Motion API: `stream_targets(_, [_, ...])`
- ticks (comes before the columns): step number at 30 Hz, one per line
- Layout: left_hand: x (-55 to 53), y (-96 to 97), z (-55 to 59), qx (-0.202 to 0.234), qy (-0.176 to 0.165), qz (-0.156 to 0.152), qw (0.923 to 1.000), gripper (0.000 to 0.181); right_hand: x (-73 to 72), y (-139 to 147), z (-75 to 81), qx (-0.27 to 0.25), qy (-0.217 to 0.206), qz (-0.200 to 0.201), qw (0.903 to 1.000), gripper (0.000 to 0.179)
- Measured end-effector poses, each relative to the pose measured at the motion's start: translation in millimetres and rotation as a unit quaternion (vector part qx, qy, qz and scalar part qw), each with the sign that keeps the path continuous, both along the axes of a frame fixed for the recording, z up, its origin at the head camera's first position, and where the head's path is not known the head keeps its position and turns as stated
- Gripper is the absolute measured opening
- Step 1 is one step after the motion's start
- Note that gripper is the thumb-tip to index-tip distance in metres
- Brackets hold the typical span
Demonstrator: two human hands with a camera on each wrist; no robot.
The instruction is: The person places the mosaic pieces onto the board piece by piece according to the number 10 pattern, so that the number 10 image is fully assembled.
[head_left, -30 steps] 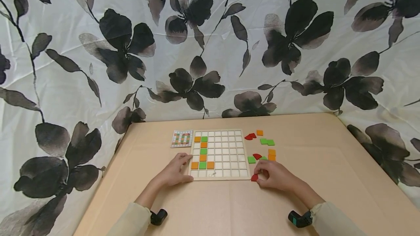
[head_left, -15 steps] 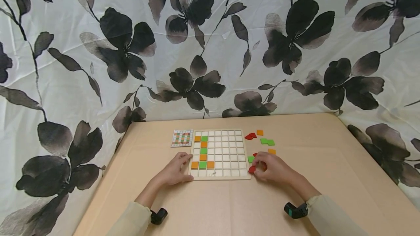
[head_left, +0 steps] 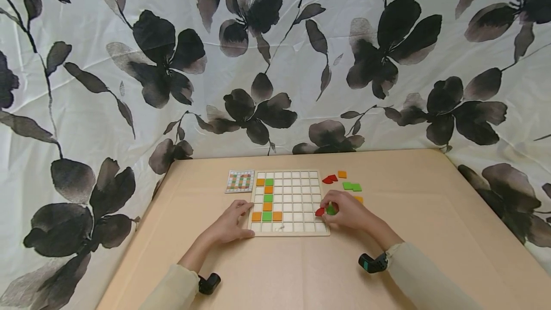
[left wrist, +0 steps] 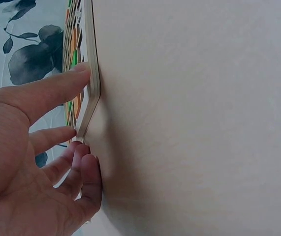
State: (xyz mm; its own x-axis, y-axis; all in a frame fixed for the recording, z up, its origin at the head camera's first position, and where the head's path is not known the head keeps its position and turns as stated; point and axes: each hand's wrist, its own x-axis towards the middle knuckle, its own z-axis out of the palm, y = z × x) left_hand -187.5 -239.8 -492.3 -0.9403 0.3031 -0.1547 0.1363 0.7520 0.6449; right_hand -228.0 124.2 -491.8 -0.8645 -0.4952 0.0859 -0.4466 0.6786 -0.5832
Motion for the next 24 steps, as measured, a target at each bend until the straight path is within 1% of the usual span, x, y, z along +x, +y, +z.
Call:
stream_targets(10, [0.5, -0.7, -0.9, 0.005, -0.003, -0.003, 1.0, 0.081, -25.9, -17.7, -4.5, -0.021, -0.025, -0.009, 0.9994, 0.017])
stream_targets(17, [-0.1, -1.3, -0.6, 0.006, -0.002, -0.002, 1.0, 0.081, -42.0, -31.3, -3.7, -0.027, -0.012, -0.003, 0.9996, 0.016])
stream_targets(24, [-0.9, -2.4, -0.9, 0.005, -0.003, -0.002, 1.0, 0.081, -58.4, -41.5, -5.1, -0.024, -0.018, -0.012, 0.9995, 0.017])
